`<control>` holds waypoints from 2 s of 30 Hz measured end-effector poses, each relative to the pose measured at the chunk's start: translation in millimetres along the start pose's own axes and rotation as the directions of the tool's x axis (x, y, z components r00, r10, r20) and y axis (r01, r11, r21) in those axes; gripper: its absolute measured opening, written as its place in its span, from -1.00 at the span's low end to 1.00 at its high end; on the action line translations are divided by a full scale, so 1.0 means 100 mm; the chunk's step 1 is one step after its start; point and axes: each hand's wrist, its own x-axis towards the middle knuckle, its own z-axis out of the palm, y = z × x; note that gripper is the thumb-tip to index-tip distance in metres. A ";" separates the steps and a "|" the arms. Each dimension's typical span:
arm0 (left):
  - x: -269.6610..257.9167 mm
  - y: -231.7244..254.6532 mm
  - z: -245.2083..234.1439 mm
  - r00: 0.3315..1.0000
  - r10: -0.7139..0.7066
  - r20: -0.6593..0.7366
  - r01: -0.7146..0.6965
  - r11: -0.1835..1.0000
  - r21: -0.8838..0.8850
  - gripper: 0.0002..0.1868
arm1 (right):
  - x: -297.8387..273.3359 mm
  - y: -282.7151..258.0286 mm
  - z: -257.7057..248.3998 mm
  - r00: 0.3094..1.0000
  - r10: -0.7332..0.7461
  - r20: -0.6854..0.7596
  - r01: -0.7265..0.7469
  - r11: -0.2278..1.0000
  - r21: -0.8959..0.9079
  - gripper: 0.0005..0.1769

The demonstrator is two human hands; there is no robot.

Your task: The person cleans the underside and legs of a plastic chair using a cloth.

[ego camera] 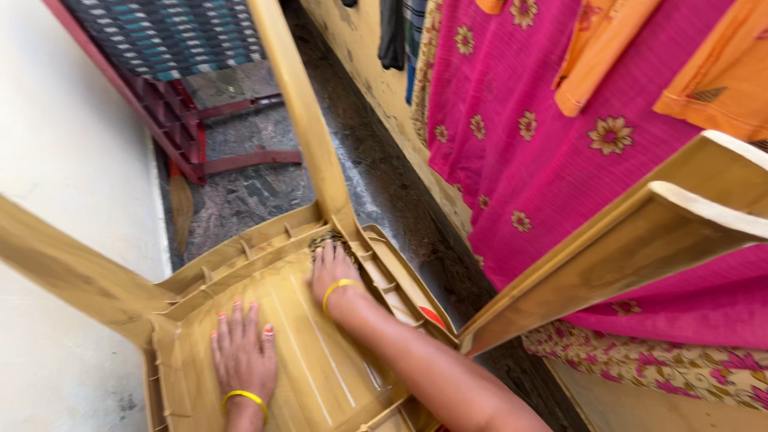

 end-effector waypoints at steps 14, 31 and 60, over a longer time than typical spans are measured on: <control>-0.01 0.03 -0.03 0.999 -0.038 0.007 0.038 0.998 -0.055 -0.41 | -1.05 0.19 -0.32 0.818 -0.191 0.542 0.297 0.948 -0.115 -0.79; 0.02 0.07 -0.07 0.996 -0.079 0.040 0.079 0.997 -0.002 -0.39 | -0.19 0.71 -1.66 0.854 0.311 -0.416 0.030 0.771 0.636 -0.88; 0.11 0.13 -0.25 0.981 -0.133 0.145 0.141 0.989 -0.051 -0.38 | 2.34 0.71 -2.78 0.615 -0.102 -0.781 0.243 0.968 0.065 -0.53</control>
